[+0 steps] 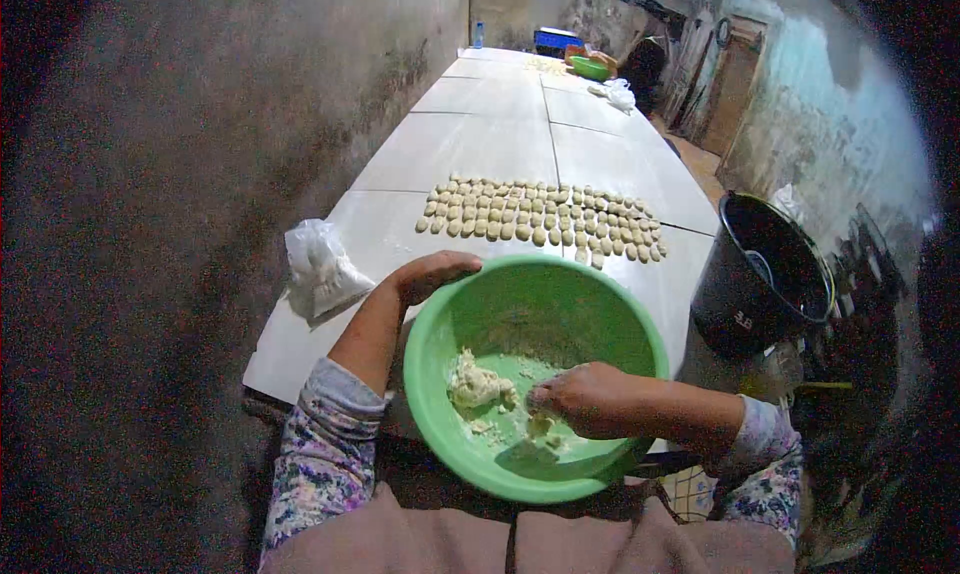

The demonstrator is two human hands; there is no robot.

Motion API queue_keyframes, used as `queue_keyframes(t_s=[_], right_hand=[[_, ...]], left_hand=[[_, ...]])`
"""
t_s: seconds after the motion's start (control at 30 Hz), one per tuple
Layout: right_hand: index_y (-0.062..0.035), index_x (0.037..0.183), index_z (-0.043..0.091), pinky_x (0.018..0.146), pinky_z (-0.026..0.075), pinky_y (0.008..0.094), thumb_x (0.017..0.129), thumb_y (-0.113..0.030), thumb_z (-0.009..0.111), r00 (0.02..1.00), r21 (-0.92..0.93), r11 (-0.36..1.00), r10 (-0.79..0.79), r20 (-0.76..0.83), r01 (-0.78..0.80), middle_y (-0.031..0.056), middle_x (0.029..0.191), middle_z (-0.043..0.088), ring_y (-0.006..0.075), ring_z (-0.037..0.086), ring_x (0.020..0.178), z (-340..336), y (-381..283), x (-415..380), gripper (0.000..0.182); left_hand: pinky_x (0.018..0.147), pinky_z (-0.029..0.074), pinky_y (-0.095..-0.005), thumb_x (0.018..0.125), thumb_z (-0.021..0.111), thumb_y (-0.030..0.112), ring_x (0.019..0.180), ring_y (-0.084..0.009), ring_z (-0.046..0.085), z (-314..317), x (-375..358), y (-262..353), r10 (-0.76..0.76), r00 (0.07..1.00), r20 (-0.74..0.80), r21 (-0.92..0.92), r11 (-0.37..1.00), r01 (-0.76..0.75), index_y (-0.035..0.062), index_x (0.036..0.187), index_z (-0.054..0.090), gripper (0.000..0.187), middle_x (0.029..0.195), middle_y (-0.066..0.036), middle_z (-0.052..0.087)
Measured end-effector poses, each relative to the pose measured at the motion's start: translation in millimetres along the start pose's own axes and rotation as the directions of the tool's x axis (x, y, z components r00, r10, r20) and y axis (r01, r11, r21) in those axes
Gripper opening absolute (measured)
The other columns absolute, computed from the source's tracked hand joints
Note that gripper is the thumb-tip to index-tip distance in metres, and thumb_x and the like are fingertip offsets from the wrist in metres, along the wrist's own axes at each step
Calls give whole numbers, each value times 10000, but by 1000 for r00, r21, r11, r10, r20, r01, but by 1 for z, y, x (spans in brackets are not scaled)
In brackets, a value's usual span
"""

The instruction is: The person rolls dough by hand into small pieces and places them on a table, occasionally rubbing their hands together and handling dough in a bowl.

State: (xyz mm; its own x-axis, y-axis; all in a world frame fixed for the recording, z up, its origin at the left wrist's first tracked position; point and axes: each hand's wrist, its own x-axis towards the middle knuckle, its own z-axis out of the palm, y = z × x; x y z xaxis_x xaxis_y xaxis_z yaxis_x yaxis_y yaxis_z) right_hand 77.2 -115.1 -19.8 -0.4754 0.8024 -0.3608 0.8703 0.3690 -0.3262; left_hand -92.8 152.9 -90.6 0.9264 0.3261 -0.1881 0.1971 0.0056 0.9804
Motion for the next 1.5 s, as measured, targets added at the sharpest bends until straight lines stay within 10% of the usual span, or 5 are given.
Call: queue_keyframes(t_s=[0.2, 0.27, 0.53, 1.33, 1.5], right_hand=[[-45, 1018, 523, 745, 487, 472, 894, -222, 443, 1000, 22, 1000, 11, 8, -11, 216, 948, 597, 369, 602, 885, 8, 1, -7, 230], [-15, 1051, 485, 761, 479, 480, 891, -215, 449, 958, -61, 990, -139, -250, 128, 245, 1040, 556, 380, 577, 950, -1, 1, -8, 260], [-71, 1078, 511, 749, 478, 439, 821, -90, 502, 952, 143, 990, 58, -301, -15, 187, 980, 570, 358, 590, 886, 6, 61, 47, 258], [-17, 1036, 559, 819, 407, 404, 967, -465, 195, 914, 667, 744, 292, -282, -33, 113, 999, 608, 232, 548, 898, -15, 42, 42, 580], [-25, 926, 549, 716, 426, 385, 909, -229, 434, 887, 595, 798, 201, -416, 99, 147, 831, 577, 291, 550, 769, -11, 56, 45, 235]], left_hand=[[969, 367, -318, 848, 538, 252, 1115, -192, 487, 41, -10, 27, 59, 997, -57, 178, 983, -48, 15, 1214, 528, 436, 1229, -146, 527], [993, 346, -327, 807, 511, 136, 1135, -220, 478, 68, -15, 50, 489, 838, -244, 838, 540, -71, 2, 1242, 492, 455, 1237, -172, 519], [836, 463, -312, 762, 470, 88, 949, -205, 566, 113, -21, 56, 206, 973, -104, 278, 945, -171, 49, 1271, 465, 510, 1101, -133, 590], [909, 403, -311, 807, 672, 287, 1052, -167, 500, 73, -2, 18, 36, 991, 127, 403, 911, -84, 6, 1273, 430, 595, 1181, -94, 541], [847, 432, -301, 873, 589, 285, 967, -122, 514, 60, 8, 9, 25, 975, 220, 398, 910, -113, 26, 1248, 480, 469, 1116, -42, 570]])
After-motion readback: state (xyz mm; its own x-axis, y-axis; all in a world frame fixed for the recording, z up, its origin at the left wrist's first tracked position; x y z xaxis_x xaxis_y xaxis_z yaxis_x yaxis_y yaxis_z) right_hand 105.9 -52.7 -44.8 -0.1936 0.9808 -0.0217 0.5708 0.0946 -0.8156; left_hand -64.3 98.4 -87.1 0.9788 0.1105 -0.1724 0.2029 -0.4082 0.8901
